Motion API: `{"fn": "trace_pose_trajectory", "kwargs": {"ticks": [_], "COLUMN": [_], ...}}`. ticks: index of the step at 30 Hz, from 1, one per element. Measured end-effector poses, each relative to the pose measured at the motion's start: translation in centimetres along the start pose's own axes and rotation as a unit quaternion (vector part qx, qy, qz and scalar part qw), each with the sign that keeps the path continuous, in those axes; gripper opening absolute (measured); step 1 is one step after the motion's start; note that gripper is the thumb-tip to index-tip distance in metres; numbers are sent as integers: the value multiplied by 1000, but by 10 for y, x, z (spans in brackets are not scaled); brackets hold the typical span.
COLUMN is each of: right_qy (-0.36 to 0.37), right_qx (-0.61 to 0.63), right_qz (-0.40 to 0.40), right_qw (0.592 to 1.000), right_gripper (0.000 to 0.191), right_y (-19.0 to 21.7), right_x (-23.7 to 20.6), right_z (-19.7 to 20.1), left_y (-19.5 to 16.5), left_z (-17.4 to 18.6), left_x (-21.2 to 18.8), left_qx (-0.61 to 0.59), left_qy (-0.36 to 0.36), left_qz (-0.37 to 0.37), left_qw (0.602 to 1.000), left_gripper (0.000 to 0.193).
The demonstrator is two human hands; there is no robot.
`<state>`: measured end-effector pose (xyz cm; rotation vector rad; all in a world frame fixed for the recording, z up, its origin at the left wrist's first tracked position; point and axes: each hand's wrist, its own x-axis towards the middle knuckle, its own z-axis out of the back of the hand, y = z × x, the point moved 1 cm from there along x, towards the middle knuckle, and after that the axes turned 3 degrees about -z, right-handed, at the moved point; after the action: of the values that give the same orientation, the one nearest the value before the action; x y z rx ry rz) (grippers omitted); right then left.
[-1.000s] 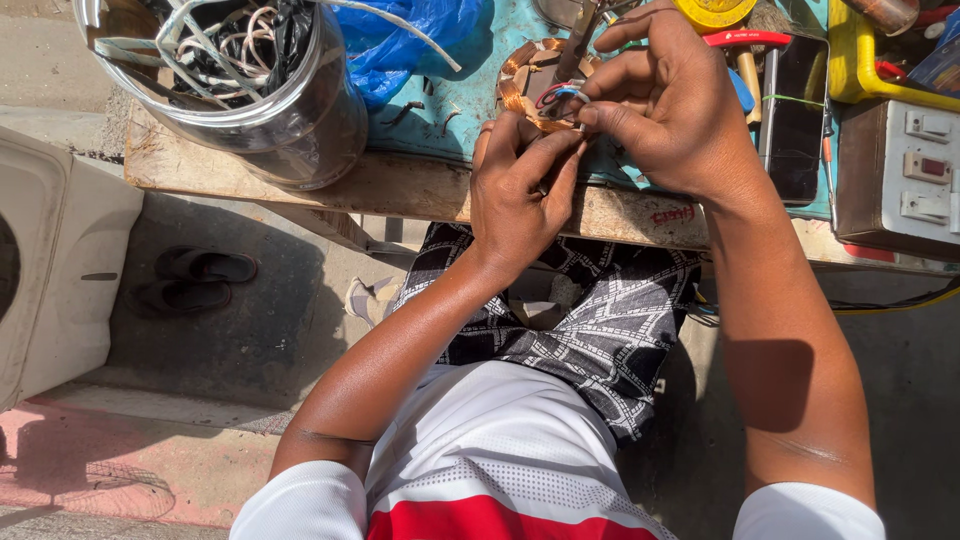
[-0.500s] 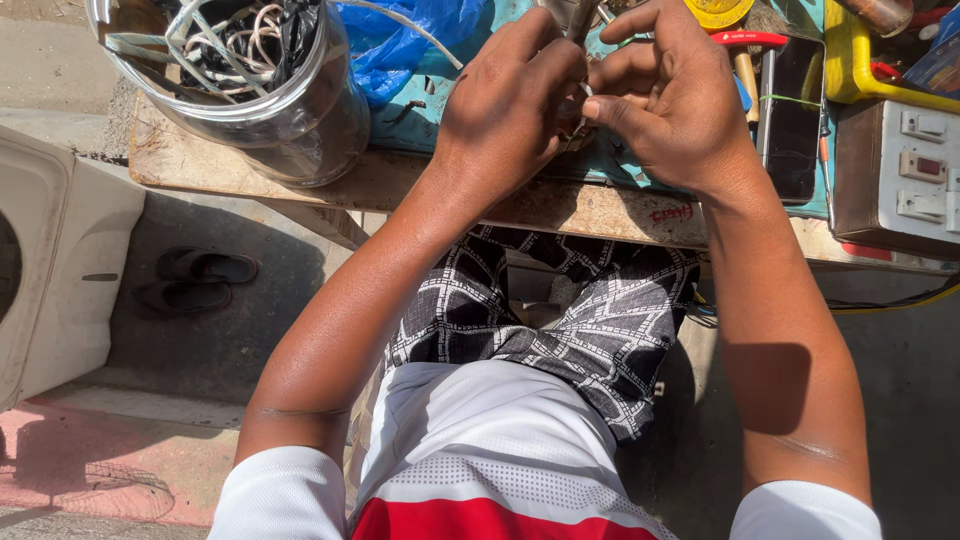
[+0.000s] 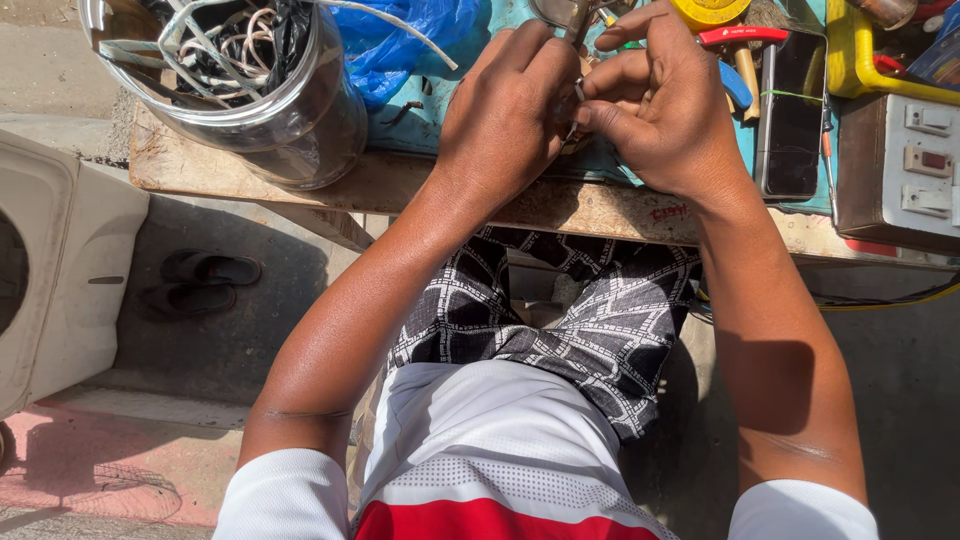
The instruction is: The person sits at a low workbench rewiring the copper stator of a small electric motor, threading wire ends through the windings and positioning them. The person picks up red-handled pliers and uses them to grip and trim the wire ends on the stator.
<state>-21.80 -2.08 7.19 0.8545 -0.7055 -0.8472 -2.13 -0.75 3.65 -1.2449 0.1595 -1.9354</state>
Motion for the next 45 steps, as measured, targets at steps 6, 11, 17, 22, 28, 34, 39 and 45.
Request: {"fn": "trace_pose_trajectory", "kwargs": {"ticks": [6, 11, 17, 22, 28, 34, 39, 45], "right_qy": [6, 15, 13, 14, 2, -37, -66, -19], "right_qx": [-24, -12, -51, -160, -168, -178, -157, -140], "right_qz": [15, 16, 27, 81, 73, 51, 40, 55], "right_qw": [1000, 1000, 998, 984, 983, 982, 985, 988], "right_gripper": [45, 44, 54, 52, 52, 43, 40, 37], "right_y": [-1, 4, 19, 22, 13, -5, -13, 8], "right_x": [0, 0, 0, -2, -1, -3, -7, -4], "right_z": [-2, -5, -6, -6, -7, -17, -24, -4], "left_y": [-2, -3, 0, 5, 6, 7, 6, 6], "left_z": [0, -1, -2, -3, -1, -4, -3, 3], "left_x": [-3, -7, -8, -7, -6, -5, -6, -2], "left_qx": [0, -3, 3, 11, 6, 11, -2, 21], "left_qy": [-11, -12, -20, -27, -37, -34, -32, -16], "left_qz": [6, 8, -10, -29, -39, -23, -10, -38], "left_qw": [1000, 1000, 1000, 999, 999, 999, 999, 999], "left_gripper": [40, 37, 37, 36, 37, 35, 37, 42]}}
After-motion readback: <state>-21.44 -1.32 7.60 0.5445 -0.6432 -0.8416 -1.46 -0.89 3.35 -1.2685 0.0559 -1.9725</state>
